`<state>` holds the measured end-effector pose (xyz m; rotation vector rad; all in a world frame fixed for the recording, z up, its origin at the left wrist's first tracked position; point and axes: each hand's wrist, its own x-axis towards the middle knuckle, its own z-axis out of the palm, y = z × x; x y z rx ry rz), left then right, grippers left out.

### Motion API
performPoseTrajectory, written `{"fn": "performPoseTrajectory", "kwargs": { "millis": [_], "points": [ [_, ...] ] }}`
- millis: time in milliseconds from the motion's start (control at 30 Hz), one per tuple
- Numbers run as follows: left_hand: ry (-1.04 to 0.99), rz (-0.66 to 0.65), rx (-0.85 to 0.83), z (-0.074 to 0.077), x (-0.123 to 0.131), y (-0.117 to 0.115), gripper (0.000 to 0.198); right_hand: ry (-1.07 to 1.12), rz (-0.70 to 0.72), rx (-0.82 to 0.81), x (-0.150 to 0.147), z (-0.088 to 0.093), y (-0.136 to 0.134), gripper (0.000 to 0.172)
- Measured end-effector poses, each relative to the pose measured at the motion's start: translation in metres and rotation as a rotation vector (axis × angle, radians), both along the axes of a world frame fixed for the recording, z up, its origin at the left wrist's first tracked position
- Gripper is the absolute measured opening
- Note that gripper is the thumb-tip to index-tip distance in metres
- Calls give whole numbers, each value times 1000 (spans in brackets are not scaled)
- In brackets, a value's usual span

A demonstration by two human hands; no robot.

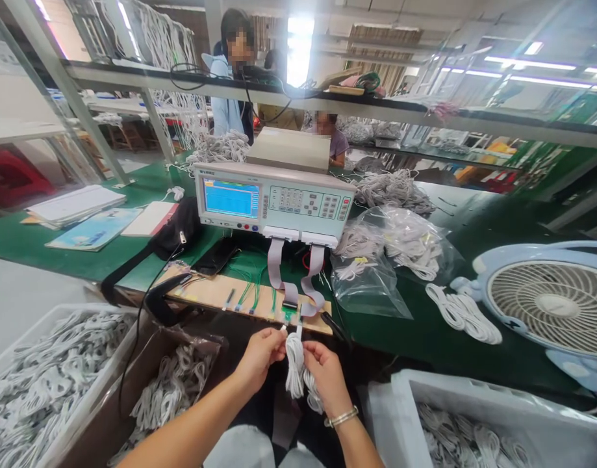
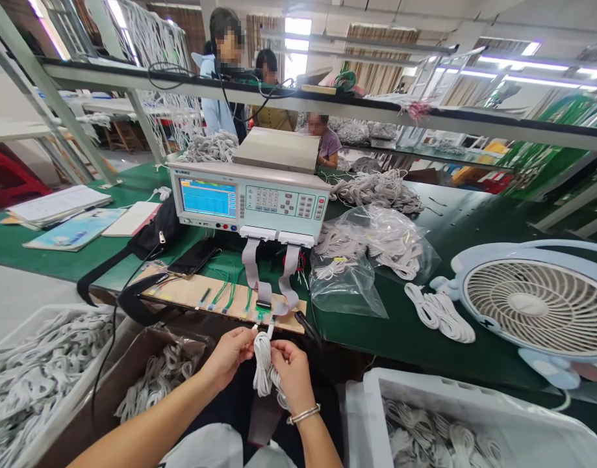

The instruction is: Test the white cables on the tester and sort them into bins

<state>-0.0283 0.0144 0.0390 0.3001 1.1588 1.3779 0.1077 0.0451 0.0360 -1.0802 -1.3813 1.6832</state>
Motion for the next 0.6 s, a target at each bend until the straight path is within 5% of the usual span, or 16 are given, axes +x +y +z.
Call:
{"fn": "performPoseTrajectory", "kwargs": {
  "millis": [100, 367, 600],
  "points": [
    [13, -35, 4, 3, 0, 0, 29, 2, -7, -16, 0, -3, 0, 30],
    [-67, 110, -3, 3, 13, -4, 28, 11, 12, 45, 0, 3, -3, 36],
    [-101, -41, 39, -4, -2, 1, 29, 55, -9, -41, -7, 8, 0, 34]
  ]
}}
